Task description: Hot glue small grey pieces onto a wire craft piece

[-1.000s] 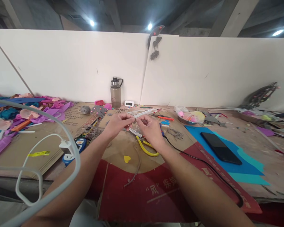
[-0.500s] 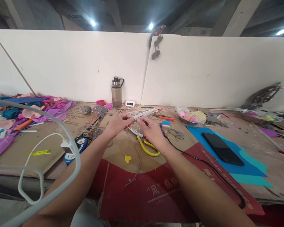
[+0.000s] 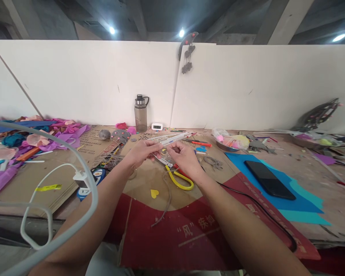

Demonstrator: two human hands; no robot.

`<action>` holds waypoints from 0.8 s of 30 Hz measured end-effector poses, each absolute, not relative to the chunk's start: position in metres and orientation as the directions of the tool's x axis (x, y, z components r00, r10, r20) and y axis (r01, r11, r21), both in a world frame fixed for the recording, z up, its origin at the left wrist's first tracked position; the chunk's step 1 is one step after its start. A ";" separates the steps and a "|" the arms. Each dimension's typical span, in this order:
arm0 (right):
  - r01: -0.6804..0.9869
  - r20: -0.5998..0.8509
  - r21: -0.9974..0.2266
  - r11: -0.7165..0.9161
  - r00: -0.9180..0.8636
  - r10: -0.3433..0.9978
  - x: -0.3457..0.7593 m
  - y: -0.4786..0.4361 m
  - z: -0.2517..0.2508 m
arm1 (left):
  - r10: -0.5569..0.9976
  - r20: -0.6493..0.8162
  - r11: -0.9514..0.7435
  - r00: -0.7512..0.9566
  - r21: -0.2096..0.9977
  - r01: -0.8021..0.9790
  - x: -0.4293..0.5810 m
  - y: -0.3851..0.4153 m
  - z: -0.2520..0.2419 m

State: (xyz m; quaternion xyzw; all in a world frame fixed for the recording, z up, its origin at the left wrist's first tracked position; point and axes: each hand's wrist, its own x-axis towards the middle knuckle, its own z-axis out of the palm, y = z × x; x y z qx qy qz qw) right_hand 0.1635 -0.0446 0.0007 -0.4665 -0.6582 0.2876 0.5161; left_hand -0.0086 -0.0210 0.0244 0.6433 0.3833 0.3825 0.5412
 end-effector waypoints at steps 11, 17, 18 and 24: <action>0.439 0.460 -0.771 0.462 -0.118 0.880 0.166 -0.045 0.002 | 0.932 0.264 -0.333 0.248 0.893 0.303 -0.009 -0.012 0.015; 0.442 0.454 -0.781 0.442 -0.084 0.887 0.174 -0.045 0.005 | 0.918 0.395 -0.379 0.034 0.850 0.364 -0.027 0.010 0.001; 0.430 0.452 -0.788 0.440 -0.081 0.888 0.175 -0.045 0.006 | 0.917 0.399 -0.378 0.010 0.858 0.348 -0.031 0.014 -0.002; 0.326 0.440 -0.829 0.455 -0.124 0.890 0.183 -0.055 0.020 | 0.919 0.323 -0.290 -0.227 0.942 0.168 -0.046 0.031 -0.013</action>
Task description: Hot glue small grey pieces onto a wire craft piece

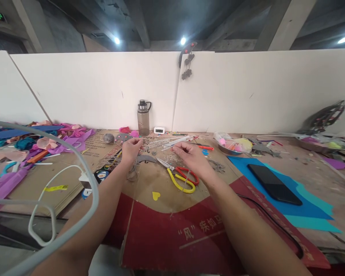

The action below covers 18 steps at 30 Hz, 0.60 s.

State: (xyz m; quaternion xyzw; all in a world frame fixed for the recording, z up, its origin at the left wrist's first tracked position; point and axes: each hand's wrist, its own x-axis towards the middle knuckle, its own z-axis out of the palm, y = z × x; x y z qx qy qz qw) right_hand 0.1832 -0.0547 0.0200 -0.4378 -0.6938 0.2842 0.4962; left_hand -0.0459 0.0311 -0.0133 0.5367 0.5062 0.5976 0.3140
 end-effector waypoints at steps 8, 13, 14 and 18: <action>0.016 0.380 -0.920 0.392 -0.215 0.900 0.198 -0.074 0.042 | 0.852 0.273 -0.355 -0.446 0.928 -0.111 -0.060 0.043 -0.014; -0.152 0.451 -0.892 0.425 -0.255 0.855 0.221 -0.092 0.055 | 0.849 0.195 -0.348 -0.491 0.905 -0.243 -0.066 0.051 -0.016; -0.132 0.481 -0.876 0.463 -0.277 0.832 0.225 -0.098 0.058 | 0.850 0.191 -0.351 -0.491 0.900 -0.258 -0.066 0.052 -0.017; -0.045 0.501 -0.788 0.614 -0.624 0.599 0.228 -0.123 0.073 | 0.849 0.184 -0.369 -0.494 0.878 -0.306 -0.066 0.053 -0.019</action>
